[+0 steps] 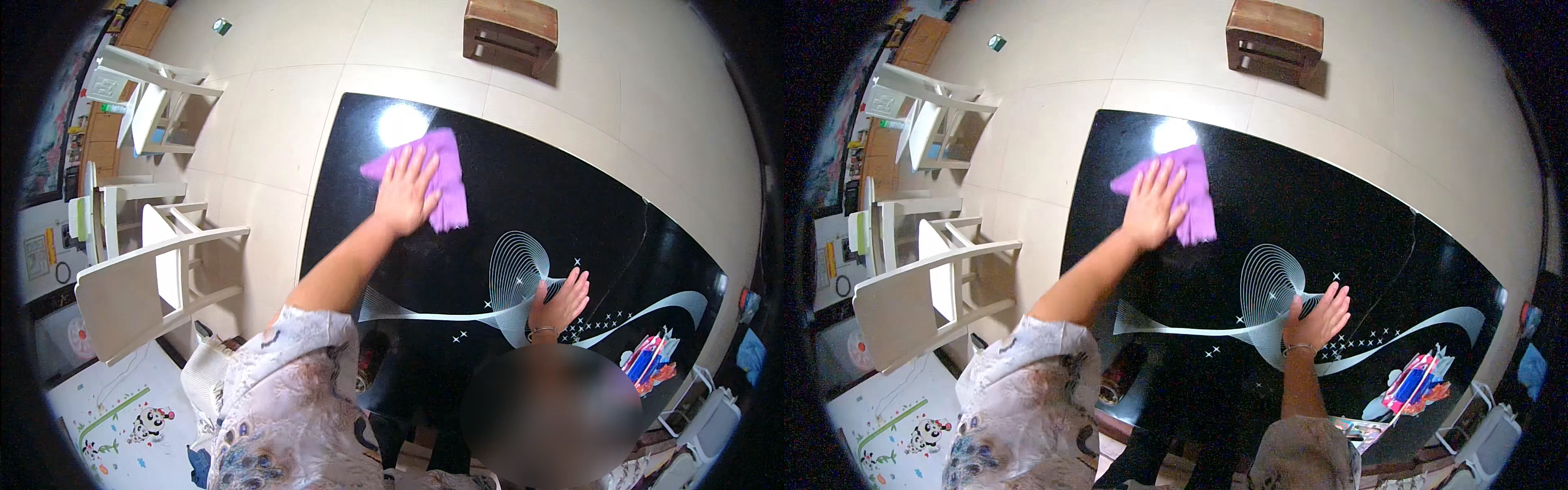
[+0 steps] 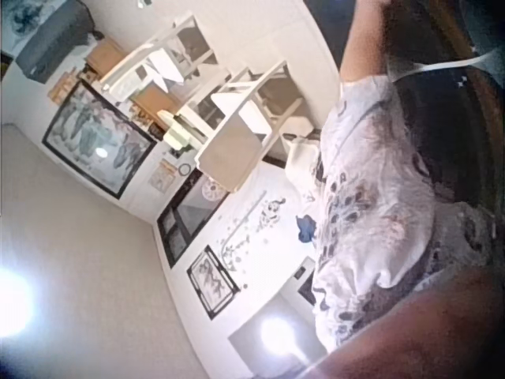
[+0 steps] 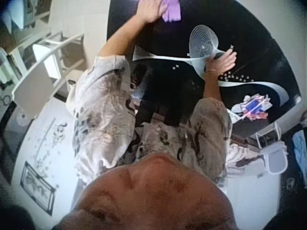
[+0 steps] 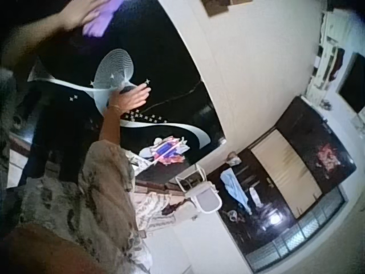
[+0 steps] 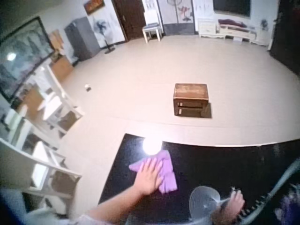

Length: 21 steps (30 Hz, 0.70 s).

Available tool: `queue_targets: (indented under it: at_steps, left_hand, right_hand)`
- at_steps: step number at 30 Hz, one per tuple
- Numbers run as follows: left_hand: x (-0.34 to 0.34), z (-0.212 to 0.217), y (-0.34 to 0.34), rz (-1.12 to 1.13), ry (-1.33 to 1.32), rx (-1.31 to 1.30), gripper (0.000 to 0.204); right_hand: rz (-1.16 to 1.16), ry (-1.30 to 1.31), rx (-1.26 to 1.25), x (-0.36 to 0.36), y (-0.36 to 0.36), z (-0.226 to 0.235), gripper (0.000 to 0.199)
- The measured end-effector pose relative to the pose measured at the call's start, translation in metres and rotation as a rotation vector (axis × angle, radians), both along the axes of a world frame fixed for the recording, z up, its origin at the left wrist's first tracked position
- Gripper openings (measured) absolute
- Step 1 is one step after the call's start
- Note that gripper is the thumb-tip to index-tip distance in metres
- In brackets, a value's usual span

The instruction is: The person wipes the surface of a black table with a purple cloth. They move a glass and a small package aside to clean underneath them, then return the items to their original positions. The person continues to wipe the table surface and edges thoroughly.

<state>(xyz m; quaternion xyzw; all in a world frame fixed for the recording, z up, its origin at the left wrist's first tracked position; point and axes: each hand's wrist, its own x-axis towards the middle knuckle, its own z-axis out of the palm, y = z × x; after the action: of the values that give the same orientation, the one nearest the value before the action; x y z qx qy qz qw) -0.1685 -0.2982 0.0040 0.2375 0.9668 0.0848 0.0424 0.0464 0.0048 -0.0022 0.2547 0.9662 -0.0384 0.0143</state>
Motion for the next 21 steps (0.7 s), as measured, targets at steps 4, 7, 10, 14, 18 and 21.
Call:
queue_targets:
  at_steps: [4, 7, 10, 14, 18, 21]
  left_hand:
    - [-0.086, -0.015, 0.002, 0.103, 0.078, -0.079, 0.066]
    - [-0.116, -0.023, -0.018, 0.256, 0.119, -0.108, 0.065]
    - [-0.123, -0.016, -0.063, 0.301, 0.027, -0.069, 0.067]
    - [-0.065, -0.015, -0.113, 0.160, 0.021, -0.059, 0.065]
    - [0.024, -0.002, -0.167, -0.028, -0.081, -0.057, 0.067]
    - [0.095, 0.013, -0.201, -0.014, -0.117, -0.097, 0.068]
  right_hand:
    - [0.006, -0.002, 0.005, 0.001, -0.001, -0.002, 0.080]
    - [0.006, -0.001, 0.019, -0.001, 0.000, -0.005, 0.080]
    - [0.018, 0.057, 0.007, 0.001, -0.001, -0.006, 0.078]
    - [0.043, 0.106, 0.027, 0.003, 0.002, -0.007, 0.076]
    - [0.026, 0.093, 0.053, 0.007, 0.006, -0.013, 0.075]
    - [0.032, 0.111, 0.063, 0.005, 0.002, -0.017, 0.074]
